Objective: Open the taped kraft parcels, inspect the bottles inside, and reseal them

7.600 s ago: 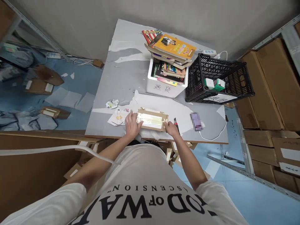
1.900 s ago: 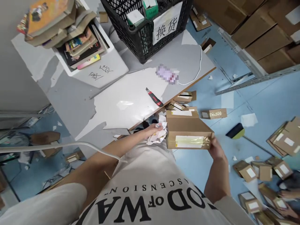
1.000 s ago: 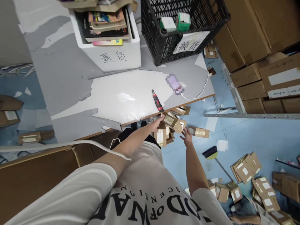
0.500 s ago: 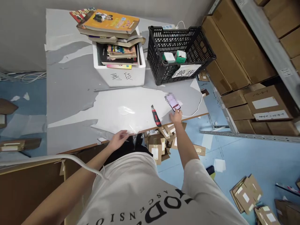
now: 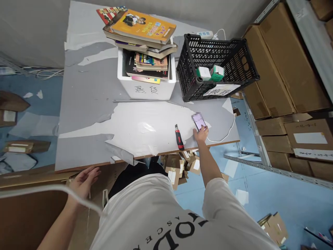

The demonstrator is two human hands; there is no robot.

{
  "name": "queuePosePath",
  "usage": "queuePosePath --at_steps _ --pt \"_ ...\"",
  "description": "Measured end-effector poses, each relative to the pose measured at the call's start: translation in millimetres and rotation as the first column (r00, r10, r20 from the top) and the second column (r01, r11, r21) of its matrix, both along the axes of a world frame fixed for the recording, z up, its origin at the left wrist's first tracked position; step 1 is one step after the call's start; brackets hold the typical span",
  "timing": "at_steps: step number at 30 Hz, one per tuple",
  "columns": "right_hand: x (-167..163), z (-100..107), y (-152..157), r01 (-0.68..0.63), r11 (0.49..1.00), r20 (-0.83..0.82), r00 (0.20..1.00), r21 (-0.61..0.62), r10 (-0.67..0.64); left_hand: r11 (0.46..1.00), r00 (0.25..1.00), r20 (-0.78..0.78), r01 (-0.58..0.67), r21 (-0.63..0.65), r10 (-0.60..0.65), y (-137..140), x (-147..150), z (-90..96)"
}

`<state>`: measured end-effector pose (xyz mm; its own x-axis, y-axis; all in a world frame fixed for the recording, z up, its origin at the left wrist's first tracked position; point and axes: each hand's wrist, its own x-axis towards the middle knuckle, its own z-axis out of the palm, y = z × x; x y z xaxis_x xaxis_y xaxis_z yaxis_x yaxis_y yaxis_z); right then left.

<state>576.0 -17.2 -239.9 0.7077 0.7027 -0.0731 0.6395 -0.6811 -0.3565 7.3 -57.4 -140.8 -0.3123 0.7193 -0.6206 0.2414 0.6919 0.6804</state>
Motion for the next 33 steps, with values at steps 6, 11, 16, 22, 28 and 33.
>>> queuePosePath --at_steps 6,11,16,22,28,33 --pt "-8.9 12.0 -6.0 -0.052 0.998 0.042 0.998 0.028 0.051 0.999 0.998 -0.053 0.039 0.029 -0.037 14.5 -15.7 -8.5" --pt "-27.9 26.3 -3.3 -0.100 0.984 0.145 0.986 0.144 0.079 0.943 0.941 -0.058 0.330 -0.046 -0.332 -1.1 -42.0 -23.7" --pt "-79.0 70.5 11.6 -0.202 0.914 0.242 0.963 0.352 0.119 0.930 0.921 -0.138 0.368 -0.004 -0.365 -31.1 -86.6 -33.9" --pt "-194.8 134.5 34.6 -0.523 0.703 0.390 0.847 0.481 0.363 0.982 0.963 -0.226 0.170 0.081 -0.148 -74.6 -150.8 -42.9" --pt "-375.8 153.2 63.2 -0.783 0.394 0.263 0.558 0.482 0.787 0.998 0.960 -0.275 0.036 -0.041 -0.046 -140.1 -210.9 -65.0" --pt "-552.7 155.4 61.8 -0.887 -0.120 0.144 -0.061 0.446 0.988 0.963 0.956 -0.260 0.067 -0.260 -0.136 -207.9 -236.3 -91.5"
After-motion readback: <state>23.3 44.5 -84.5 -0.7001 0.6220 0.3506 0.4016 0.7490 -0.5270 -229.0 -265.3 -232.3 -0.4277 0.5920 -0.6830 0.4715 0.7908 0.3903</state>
